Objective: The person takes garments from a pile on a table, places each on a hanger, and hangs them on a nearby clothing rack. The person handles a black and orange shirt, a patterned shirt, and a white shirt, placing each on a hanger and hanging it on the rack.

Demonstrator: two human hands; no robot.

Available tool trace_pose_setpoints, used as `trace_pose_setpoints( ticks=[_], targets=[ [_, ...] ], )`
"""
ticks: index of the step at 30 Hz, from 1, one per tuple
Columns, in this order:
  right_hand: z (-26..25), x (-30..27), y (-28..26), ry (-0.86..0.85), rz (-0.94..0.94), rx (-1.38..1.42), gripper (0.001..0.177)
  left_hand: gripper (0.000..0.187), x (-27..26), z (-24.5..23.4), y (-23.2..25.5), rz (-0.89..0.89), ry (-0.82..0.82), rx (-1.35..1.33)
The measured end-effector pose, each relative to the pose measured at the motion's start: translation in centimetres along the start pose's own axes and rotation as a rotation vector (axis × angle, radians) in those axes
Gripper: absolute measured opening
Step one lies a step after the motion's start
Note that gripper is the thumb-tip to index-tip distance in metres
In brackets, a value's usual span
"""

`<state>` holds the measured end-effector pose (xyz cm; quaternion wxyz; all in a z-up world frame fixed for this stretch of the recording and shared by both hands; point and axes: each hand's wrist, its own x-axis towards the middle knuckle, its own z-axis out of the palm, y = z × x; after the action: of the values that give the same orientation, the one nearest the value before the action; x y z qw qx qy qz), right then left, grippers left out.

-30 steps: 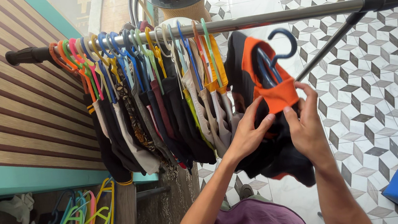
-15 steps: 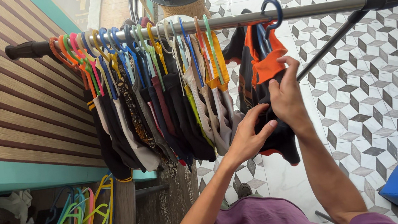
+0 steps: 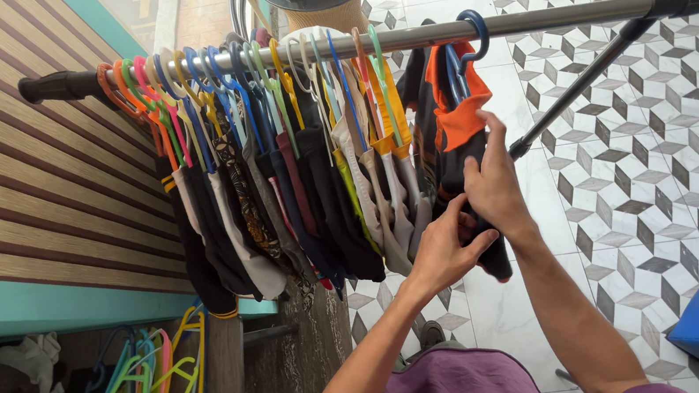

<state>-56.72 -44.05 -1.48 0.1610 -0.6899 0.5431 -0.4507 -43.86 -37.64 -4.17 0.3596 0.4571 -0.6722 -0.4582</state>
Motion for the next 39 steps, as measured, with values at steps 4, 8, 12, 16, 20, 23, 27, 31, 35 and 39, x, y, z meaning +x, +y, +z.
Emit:
trace_pose_setpoints(
  ticks=[4,8,12,16,20,23,27,31,35,39],
  targets=[
    [0.5,-2.0,-0.4,-0.051,0.232,0.062,0.079,0.064,-0.5,-0.5,-0.6,-0.034,-0.047,-0.083],
    [0.8,-4.3,-1.1,-0.037,0.180,0.046,0.082,0.061,-1.2,-1.2,-1.2,-0.024,-0.080,-0.090],
    [1.2,-6.3,-1.8,-0.060,0.216,0.016,0.081,0.049,-1.9,-2.7,-1.7,0.018,-0.086,-0.069],
    [1.5,-7.4,-2.3,-0.079,0.290,-0.032,0.083,0.045,-2.7,-4.8,-1.4,0.062,-0.142,0.035],
    [1.4,-7.8,-2.6,-0.070,0.264,-0.106,0.091,0.039,-3.2,-7.1,-0.3,0.119,-0.090,0.119],
    [1.4,-8.1,-2.9,-0.017,0.217,-0.173,0.097,0.037,-2.9,-8.8,0.5,0.176,0.011,0.172],
    [0.3,-6.7,-2.9,0.128,0.145,-0.210,0.081,0.029,-1.6,-10.9,1.3,0.367,0.232,0.318],
    [-2.4,-2.2,-2.1,0.143,0.111,-0.293,0.064,0.030,1.5,-12.7,1.9,0.406,0.354,0.504],
    [-4.7,3.2,-1.7,0.147,-0.087,-0.442,0.071,0.038,5.4,-14.4,2.5,0.467,0.440,0.716],
    [-6.5,8.7,-1.0,0.048,-0.257,-0.568,0.083,0.054,9.1,-15.7,3.0,0.440,0.499,0.926]
  ],
)
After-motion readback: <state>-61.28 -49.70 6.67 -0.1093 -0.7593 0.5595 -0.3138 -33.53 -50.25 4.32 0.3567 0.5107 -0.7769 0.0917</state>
